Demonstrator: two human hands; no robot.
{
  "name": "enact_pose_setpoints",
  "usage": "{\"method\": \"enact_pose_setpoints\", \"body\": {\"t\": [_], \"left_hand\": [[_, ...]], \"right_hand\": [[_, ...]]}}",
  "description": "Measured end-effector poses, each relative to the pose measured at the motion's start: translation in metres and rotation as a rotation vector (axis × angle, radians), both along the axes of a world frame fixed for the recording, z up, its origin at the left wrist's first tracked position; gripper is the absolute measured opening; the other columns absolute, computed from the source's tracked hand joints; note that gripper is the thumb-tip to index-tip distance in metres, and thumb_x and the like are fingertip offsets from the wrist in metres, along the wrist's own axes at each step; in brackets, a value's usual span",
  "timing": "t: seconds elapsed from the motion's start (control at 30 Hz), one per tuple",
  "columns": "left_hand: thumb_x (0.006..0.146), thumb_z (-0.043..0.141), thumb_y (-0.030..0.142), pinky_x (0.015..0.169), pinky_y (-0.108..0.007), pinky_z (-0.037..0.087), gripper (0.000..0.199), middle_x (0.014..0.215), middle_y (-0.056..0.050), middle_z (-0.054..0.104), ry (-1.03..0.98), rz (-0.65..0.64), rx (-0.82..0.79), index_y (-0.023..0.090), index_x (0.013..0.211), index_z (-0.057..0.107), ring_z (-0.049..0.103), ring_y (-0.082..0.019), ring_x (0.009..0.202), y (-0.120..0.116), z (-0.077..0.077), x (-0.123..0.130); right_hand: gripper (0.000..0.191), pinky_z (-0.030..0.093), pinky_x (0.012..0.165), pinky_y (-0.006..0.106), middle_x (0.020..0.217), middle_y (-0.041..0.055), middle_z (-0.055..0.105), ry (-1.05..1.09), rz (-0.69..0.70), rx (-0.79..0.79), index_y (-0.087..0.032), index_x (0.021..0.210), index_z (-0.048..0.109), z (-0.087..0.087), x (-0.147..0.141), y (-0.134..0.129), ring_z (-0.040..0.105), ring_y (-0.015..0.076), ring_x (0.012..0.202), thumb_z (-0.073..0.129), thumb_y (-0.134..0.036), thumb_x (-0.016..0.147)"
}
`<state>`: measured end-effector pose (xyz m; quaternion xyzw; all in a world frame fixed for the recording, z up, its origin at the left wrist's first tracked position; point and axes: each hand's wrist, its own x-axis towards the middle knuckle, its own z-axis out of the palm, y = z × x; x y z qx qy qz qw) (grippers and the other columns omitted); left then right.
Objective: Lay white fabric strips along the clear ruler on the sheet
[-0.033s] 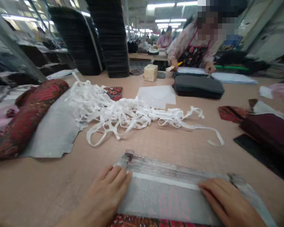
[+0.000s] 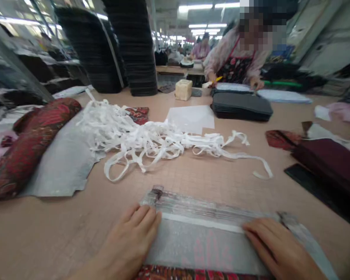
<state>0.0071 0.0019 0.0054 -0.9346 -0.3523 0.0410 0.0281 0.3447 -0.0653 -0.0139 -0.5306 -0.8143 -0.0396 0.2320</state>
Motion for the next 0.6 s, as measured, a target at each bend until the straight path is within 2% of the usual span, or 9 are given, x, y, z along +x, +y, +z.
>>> {"method": "enact_pose_setpoints", "body": {"t": [0.17,0.27,0.43,0.6], "left_hand": [[0.083,0.046,0.020,0.085,-0.040,0.042,0.046,0.117,-0.013,0.055,-0.009,-0.251,-0.168,0.010,0.127,0.042,0.051,-0.026,0.097,0.002,0.025,0.046],[0.084,0.046,0.024,0.081,-0.039,0.044,0.045,0.117,-0.015,0.055,-0.035,-0.367,-0.189,0.008,0.126,0.043,0.051,-0.027,0.096,0.000,0.031,0.077],[0.087,0.039,0.021,0.070,-0.037,0.048,0.031,0.101,-0.014,0.062,0.035,-0.488,-0.171,0.010,0.108,0.059,0.055,-0.025,0.084,0.006,0.018,0.107],[0.086,0.038,0.017,0.078,-0.037,0.047,0.033,0.113,-0.018,0.059,-0.016,-0.581,0.011,0.007,0.108,0.059,0.054,-0.029,0.098,0.006,-0.001,0.104]], "right_hand": [[0.018,0.041,0.069,0.030,0.079,0.0029,0.059,0.058,-0.041,-0.076,-0.020,0.088,0.057,0.005,-0.009,0.003,0.054,0.0174,0.074,0.039,-0.021,0.092],[0.020,0.040,0.068,0.031,0.078,0.0036,0.057,0.094,-0.055,-0.135,-0.019,0.087,0.057,0.005,-0.012,0.001,0.051,0.0184,0.074,0.038,-0.018,0.092],[0.023,0.038,0.064,0.034,0.075,0.0041,0.055,0.073,-0.101,-0.186,-0.019,0.082,0.059,0.008,-0.011,-0.001,0.049,0.0203,0.071,0.038,-0.018,0.091],[0.017,0.040,0.071,0.035,0.079,0.0041,0.058,0.142,-0.235,-0.251,-0.019,0.085,0.059,0.012,0.015,-0.012,0.052,0.0200,0.077,0.043,-0.016,0.089]]}}
